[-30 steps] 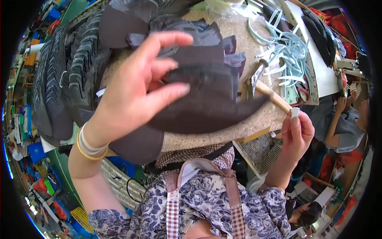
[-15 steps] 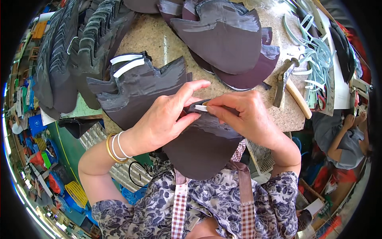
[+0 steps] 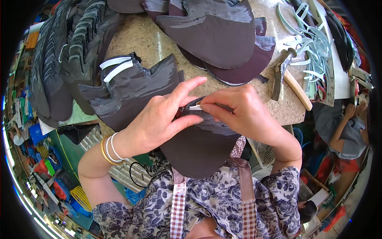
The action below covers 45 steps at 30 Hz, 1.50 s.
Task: The person applies adhesive tape strips along the edges of shoe upper pieces by hand and then attaches and presses matching shoe parts together onto them.
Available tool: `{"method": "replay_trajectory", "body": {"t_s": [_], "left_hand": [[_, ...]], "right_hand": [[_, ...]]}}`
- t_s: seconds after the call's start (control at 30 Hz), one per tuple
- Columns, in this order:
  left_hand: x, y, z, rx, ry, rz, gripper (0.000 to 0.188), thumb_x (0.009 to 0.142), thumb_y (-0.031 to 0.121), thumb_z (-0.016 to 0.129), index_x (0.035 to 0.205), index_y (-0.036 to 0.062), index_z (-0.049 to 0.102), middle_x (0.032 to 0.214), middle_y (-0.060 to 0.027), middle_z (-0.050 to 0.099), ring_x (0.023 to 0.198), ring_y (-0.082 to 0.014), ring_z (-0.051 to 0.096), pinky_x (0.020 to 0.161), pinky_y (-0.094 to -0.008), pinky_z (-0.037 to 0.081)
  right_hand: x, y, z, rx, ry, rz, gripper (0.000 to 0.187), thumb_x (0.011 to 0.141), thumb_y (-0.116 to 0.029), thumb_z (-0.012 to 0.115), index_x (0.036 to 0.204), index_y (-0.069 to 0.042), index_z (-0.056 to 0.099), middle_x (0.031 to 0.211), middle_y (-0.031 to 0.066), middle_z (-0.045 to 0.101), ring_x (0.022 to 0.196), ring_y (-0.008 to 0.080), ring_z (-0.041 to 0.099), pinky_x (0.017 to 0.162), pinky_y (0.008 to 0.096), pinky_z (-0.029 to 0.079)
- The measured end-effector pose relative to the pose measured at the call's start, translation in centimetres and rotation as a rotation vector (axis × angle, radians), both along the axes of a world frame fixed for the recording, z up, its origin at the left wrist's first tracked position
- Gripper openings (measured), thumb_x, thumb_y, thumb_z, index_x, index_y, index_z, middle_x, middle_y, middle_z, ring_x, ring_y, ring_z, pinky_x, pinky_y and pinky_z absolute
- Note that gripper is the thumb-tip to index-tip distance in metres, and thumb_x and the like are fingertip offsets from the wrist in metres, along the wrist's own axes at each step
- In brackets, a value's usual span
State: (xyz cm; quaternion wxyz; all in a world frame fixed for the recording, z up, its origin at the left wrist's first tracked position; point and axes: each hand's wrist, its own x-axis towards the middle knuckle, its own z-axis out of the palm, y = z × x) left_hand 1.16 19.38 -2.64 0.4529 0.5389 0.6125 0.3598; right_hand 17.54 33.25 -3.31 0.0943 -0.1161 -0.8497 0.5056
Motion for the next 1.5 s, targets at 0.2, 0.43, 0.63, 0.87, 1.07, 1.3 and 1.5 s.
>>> {"method": "replay_trajectory", "body": {"t_s": [0.2,0.43,0.63,0.87,1.07,1.3,1.5], "left_hand": [[-0.5,-0.4,-0.8,0.098,0.132,0.067,0.042,0.089,0.001,0.058,0.130,0.0026,0.051,0.119,-0.0154,0.064,0.098,-0.0293,0.065,0.084,-0.0348,0.050],[-1.1,1.1,-0.4,0.169,0.519,-0.049,0.029,0.083,0.000,0.062,0.112,0.0011,0.062,0.093,-0.0113,0.056,0.089,-0.0252,0.052,0.078,-0.0351,0.043],[-0.4,2.3,-0.1,0.131,0.458,-0.141,0.027,0.086,-0.001,0.057,0.113,-0.0006,0.059,0.090,-0.0106,0.050,0.082,-0.0247,0.051,0.075,-0.0340,0.043],[1.2,2.6,-0.5,0.046,0.325,-0.016,0.014,0.085,0.010,0.065,0.093,-0.0014,0.062,0.088,-0.0130,0.050,0.080,-0.0277,0.055,0.072,-0.0380,0.045],[1.6,2.4,0.2,0.152,0.360,-0.002,0.011,0.084,0.007,0.066,0.089,-0.0010,0.061,0.080,-0.0105,0.050,0.068,-0.0271,0.056,0.061,-0.0366,0.046],[2.1,1.2,1.3,0.321,0.543,-0.028,0.016,0.073,0.003,0.072,0.085,0.0013,0.061,0.078,-0.0087,0.050,0.066,-0.0242,0.057,0.057,-0.0342,0.047],[-6.5,1.0,3.6,0.377,1.206,0.119,0.023,0.075,0.007,0.070,0.098,0.0023,0.065,0.088,-0.0103,0.056,0.086,-0.0263,0.055,0.077,-0.0381,0.047]], "right_hand": [[2.1,0.4,0.5,-0.042,-0.075,-0.036,0.012,0.086,-0.003,0.065,0.095,0.004,0.069,0.068,0.0089,0.064,0.056,0.0130,0.062,0.050,0.0261,0.049],[6.4,0.3,-1.2,-0.276,-0.212,-0.249,0.014,0.087,-0.006,0.064,0.098,0.003,0.068,0.074,0.0108,0.066,0.058,0.0165,0.065,0.054,0.0286,0.051],[7.8,0.2,-1.6,-0.094,-0.183,-0.305,0.015,0.086,-0.006,0.066,0.098,0.002,0.068,0.076,0.0128,0.066,0.064,0.0203,0.066,0.058,0.0290,0.051],[9.7,-0.8,-1.9,-0.036,-0.174,-0.376,0.018,0.085,-0.008,0.068,0.100,0.001,0.068,0.083,0.0132,0.067,0.066,0.0216,0.065,0.059,0.0314,0.051],[7.0,-0.9,-1.4,-0.155,-0.094,-0.218,0.023,0.082,-0.012,0.071,0.100,0.002,0.067,0.078,0.0083,0.066,0.067,0.0156,0.065,0.059,0.0266,0.051],[2.2,-2.4,-1.8,-0.153,0.079,-0.285,0.010,0.078,-0.010,0.069,0.077,-0.001,0.065,0.062,0.0107,0.060,0.054,0.0233,0.061,0.051,0.0325,0.048],[7.0,0.8,0.3,-0.027,0.150,-0.626,0.007,0.078,0.000,0.069,0.084,0.004,0.068,0.107,0.0122,0.065,0.076,0.0105,0.064,0.056,0.0210,0.048]]}}
